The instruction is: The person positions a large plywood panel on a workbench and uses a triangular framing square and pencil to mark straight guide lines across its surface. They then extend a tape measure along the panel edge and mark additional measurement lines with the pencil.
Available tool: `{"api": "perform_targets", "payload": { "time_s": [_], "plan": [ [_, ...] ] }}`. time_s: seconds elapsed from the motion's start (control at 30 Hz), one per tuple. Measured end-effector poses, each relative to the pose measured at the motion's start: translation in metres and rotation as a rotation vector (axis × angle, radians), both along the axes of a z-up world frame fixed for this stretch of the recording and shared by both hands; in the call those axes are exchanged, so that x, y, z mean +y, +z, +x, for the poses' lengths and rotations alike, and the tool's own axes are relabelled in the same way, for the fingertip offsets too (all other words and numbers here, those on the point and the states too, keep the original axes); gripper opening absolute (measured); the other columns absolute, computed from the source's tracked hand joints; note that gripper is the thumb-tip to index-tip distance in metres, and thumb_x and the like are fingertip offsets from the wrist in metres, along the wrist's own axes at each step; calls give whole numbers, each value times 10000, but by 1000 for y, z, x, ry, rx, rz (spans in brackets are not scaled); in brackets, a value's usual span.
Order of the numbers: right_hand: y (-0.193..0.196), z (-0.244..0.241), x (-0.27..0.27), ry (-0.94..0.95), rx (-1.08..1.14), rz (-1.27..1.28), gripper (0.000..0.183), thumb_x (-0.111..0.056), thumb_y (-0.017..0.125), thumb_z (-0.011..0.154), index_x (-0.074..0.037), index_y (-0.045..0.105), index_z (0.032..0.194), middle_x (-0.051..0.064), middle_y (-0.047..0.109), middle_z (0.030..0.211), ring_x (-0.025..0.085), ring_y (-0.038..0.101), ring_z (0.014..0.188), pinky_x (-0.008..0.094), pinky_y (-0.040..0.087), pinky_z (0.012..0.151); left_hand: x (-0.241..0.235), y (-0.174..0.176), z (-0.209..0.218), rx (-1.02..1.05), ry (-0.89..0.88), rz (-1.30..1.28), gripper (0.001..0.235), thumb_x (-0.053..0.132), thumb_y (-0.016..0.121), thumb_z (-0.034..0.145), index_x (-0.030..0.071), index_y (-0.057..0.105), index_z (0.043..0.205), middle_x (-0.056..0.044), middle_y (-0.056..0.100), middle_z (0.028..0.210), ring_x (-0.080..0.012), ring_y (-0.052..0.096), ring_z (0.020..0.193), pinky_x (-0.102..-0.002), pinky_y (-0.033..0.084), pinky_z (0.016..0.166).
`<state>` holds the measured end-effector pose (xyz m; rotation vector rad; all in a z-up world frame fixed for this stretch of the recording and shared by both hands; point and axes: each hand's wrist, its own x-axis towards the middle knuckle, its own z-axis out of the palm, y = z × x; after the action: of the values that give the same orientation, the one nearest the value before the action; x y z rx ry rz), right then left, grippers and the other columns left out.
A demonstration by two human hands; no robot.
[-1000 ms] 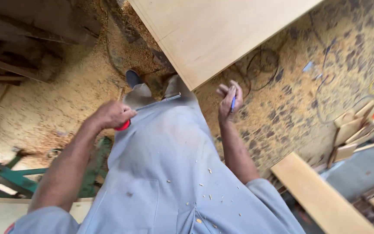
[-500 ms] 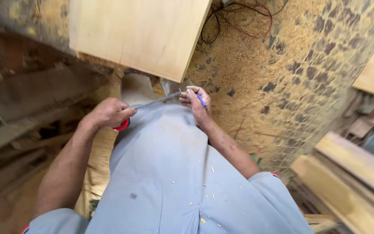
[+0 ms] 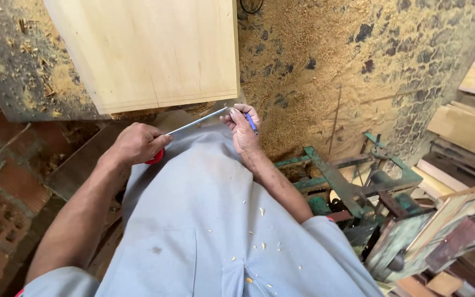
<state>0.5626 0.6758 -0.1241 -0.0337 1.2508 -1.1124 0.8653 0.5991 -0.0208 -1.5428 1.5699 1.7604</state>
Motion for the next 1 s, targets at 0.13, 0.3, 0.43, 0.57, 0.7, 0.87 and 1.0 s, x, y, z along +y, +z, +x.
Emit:
{"api": "perform_targets", "payload": {
  "time_s": [0.13,0.3,0.43,0.57,0.7,0.87,1.0],
  "plan": [
    [16,30,0,-119,102,13,176,-82,656,1011,-44,588,1168,134,719,1011,195,708,871,419,641,821,-23,11,22,-78,-126,53,416,459,613,970,113,788,818,-154,726,679,-303,693,627,-466,557,653],
    [14,46,-11,-185,177,-8,191,-138,621,1031,-42,595,1195,153,727,1033,212,715,865,397,632,789,-39,-9,16,19,-183,-45,415,440,611,966,101,786,803,-165,706,682,-326,681,640,-473,551,666],
    [-1,48,-13,-232,237,-44,164,-107,623,1037,-35,591,1181,148,719,1050,218,717,897,397,626,795,-44,-34,7,81,-197,-54,394,420,607,984,99,773,828,-182,692,697,-342,672,634,-483,552,671],
    [6,52,-9,-259,222,-39,149,-105,623,1052,-25,596,1174,133,708,1028,220,711,882,400,627,793,-46,-27,6,86,-173,-32,364,405,602,979,111,777,854,-169,697,682,-328,676,614,-476,555,653],
    [17,60,-18,-238,204,-5,161,-113,636,1030,-16,611,1156,127,713,991,213,721,865,390,638,792,-59,-14,0,19,-191,17,371,395,617,989,109,802,840,-160,673,591,-292,641,537,-449,537,584],
    [14,63,-19,-202,273,-52,158,-85,676,1008,-14,626,1141,108,717,965,185,725,824,342,626,748,-62,-14,-7,-30,-195,52,365,371,627,999,111,802,811,-125,651,519,-222,613,468,-410,518,479],
    [15,65,-20,-191,344,-48,143,-89,684,1012,-18,639,1128,95,724,906,162,728,771,278,597,670,-63,-12,-11,-70,-190,34,391,383,638,1002,97,792,785,-125,638,512,-216,607,462,-400,511,479]
  ]
}}
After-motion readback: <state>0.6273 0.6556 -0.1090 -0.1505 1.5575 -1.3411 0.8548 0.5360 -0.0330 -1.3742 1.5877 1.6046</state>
